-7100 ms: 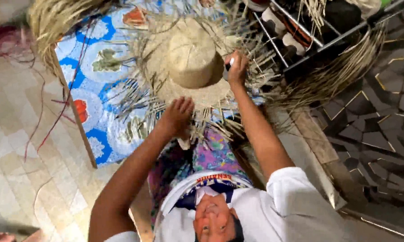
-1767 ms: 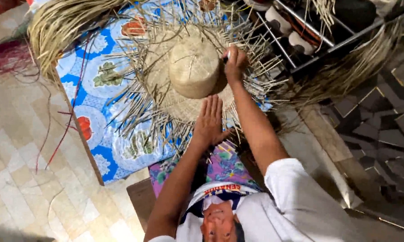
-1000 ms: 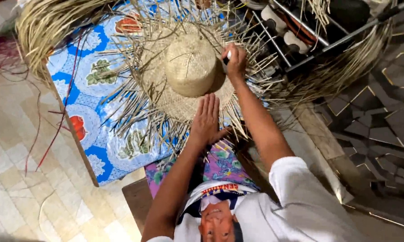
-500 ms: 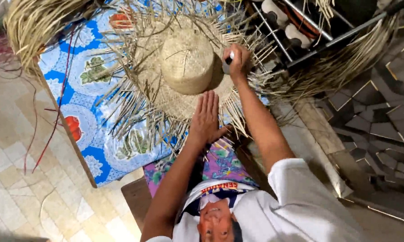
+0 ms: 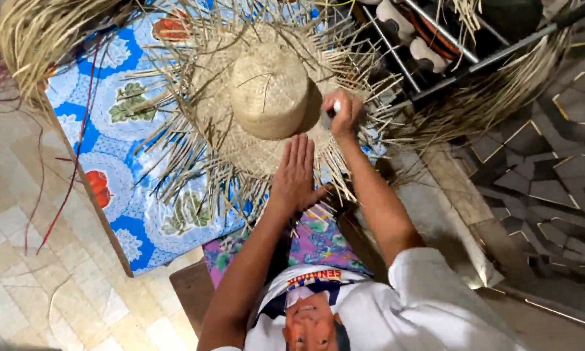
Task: The person uses a small bottle to apply a liquid to the brim of a straw hat and then rubs the brim with their hand to clean it. The hat remains on the table throughout the process.
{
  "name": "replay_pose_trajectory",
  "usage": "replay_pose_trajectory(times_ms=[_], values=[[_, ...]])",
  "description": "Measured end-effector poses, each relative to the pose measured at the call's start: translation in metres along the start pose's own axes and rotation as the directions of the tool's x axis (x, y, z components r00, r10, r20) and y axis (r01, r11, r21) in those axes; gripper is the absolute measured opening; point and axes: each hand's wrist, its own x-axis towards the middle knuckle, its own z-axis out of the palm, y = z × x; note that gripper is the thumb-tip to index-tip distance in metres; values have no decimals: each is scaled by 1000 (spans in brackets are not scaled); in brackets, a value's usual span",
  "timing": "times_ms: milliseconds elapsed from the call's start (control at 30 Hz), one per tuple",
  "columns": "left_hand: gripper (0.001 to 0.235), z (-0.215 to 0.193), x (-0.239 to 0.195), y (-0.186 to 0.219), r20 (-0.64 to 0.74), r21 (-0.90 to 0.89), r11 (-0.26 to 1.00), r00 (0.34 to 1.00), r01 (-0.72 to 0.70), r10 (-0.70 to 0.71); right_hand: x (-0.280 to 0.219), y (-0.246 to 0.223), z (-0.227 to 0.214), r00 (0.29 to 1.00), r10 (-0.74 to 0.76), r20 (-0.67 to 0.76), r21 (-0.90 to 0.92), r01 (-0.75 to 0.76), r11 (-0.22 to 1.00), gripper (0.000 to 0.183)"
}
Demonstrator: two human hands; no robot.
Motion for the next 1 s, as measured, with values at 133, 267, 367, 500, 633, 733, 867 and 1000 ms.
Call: replay_pose_trajectory(times_ms=[133,267,367,500,633,733,867,1000], values=[[126,0,-1,0,-10,-12,1000,1000,3,-3,50,29,17,999,-48,5,31,48,998,49],[127,0,-4,2,-16,10,1000,1000,0,0,56,7,18,1000,-11,23,80,9,997,50],[126,-2,-3,0,-1,37,999,1000,2,-2,23,-14,10,1000,-13,-5,73,13,997,50],[127,-2,-2,0,22,38,999,1000,5,-6,-20,-46,4,999,13,30,5,-13,1000,53],[127,-3,-1,0,52,47,999,999,12,-14,-8,-29,12,996,88,-26,-31,-89,996,53],[127,-3,0,-2,71,36,999,997,5,-8,40,-6,25,1000,-6,-26,-37,5,999,48],[121,16,-2,-4,-118,235,972,992,-6,35,62,-4,44,981,177,-80,194,-158,968,31],[124,7,-4,-2,-38,155,988,999,-16,22,34,-12,30,997,-8,-80,117,18,993,49]])
